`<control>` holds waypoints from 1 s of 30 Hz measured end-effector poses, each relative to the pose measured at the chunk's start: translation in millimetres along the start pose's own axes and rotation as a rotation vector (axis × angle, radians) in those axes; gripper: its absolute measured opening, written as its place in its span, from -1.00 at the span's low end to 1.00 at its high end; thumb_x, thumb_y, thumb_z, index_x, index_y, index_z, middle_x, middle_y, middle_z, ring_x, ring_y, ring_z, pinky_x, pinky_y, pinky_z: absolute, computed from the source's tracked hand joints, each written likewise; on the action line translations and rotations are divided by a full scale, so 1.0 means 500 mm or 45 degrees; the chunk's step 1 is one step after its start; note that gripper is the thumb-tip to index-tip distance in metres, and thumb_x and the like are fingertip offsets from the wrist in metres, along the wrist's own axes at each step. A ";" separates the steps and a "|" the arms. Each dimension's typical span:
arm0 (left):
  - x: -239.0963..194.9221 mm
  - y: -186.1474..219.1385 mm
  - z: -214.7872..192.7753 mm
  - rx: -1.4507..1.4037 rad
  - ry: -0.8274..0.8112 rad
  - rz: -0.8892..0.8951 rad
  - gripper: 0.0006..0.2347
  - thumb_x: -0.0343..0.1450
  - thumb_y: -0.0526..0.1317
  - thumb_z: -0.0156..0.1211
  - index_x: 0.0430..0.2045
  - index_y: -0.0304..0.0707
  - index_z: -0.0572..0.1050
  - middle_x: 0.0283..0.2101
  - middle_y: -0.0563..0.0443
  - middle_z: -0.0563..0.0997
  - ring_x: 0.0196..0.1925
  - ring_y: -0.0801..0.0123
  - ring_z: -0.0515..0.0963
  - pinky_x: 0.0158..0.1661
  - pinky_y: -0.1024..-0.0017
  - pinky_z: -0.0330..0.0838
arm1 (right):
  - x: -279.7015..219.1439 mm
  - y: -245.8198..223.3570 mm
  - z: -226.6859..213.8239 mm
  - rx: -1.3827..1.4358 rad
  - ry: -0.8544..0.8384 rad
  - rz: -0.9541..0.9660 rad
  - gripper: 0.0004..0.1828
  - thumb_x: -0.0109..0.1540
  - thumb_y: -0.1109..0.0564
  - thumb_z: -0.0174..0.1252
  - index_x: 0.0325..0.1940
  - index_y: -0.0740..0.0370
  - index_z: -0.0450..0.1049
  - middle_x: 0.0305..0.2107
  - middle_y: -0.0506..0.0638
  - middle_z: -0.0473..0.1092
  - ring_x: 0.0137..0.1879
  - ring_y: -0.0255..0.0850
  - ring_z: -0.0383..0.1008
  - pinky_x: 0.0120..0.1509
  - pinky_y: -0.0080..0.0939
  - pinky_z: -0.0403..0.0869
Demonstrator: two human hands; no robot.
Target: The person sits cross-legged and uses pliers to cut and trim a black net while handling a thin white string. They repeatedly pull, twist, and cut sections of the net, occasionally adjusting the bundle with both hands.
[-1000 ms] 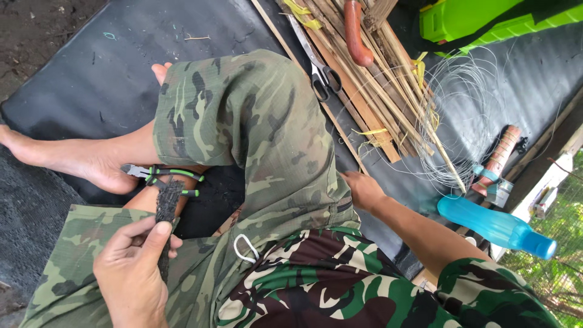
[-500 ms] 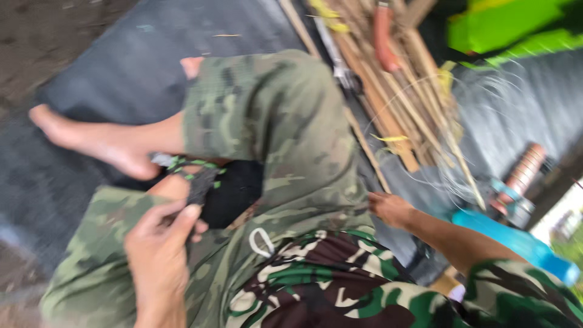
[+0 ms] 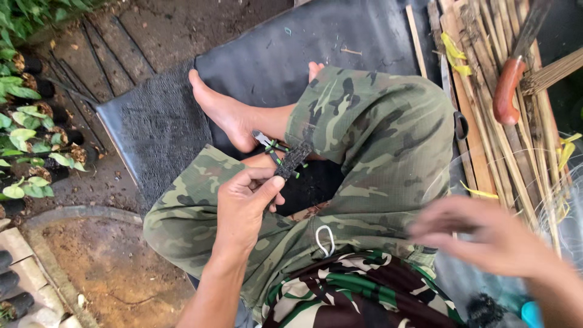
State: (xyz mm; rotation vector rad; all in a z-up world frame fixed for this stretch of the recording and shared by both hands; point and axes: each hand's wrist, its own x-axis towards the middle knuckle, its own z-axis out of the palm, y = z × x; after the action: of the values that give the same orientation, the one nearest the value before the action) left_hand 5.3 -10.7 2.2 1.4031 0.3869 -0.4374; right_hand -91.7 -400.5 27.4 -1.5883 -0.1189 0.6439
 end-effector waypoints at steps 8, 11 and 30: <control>-0.040 0.020 -0.029 -0.222 0.058 0.124 -0.83 0.37 -0.41 0.34 -0.23 -0.39 0.49 -0.39 0.02 0.63 -0.47 0.48 0.60 -0.48 0.57 0.40 | 0.279 -0.073 0.201 -0.551 0.175 -0.392 -0.84 0.26 0.18 0.22 -0.08 0.21 0.54 -0.46 0.00 0.56 -0.32 -0.24 0.62 -0.25 -0.25 0.53; -0.052 0.015 -0.034 -0.199 0.099 0.214 -0.84 0.40 -0.41 0.35 -0.23 -0.39 0.50 -0.40 0.00 0.62 -0.45 0.47 0.61 -0.46 0.56 0.41 | 0.305 -0.079 0.215 -0.409 0.266 -0.152 -0.77 0.30 0.21 0.13 0.04 0.24 0.50 -0.54 -0.02 0.49 -0.43 -0.31 0.53 -0.33 -0.27 0.47; -0.048 0.005 -0.004 -0.073 0.136 0.155 -0.85 0.36 -0.40 0.36 -0.26 -0.51 0.64 -0.39 -0.01 0.69 -0.45 0.54 0.61 -0.45 0.61 0.46 | 0.364 -0.056 0.266 0.512 0.089 0.068 -0.82 0.35 0.15 0.09 0.03 0.20 0.40 -0.39 -0.10 0.49 -0.44 -0.42 0.44 -0.40 -0.41 0.40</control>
State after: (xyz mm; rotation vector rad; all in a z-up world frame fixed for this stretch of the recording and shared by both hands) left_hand -14.2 -6.7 16.1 1.3890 0.3951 -0.2511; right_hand 6.6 -198.1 -4.1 -1.2261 0.1010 0.6094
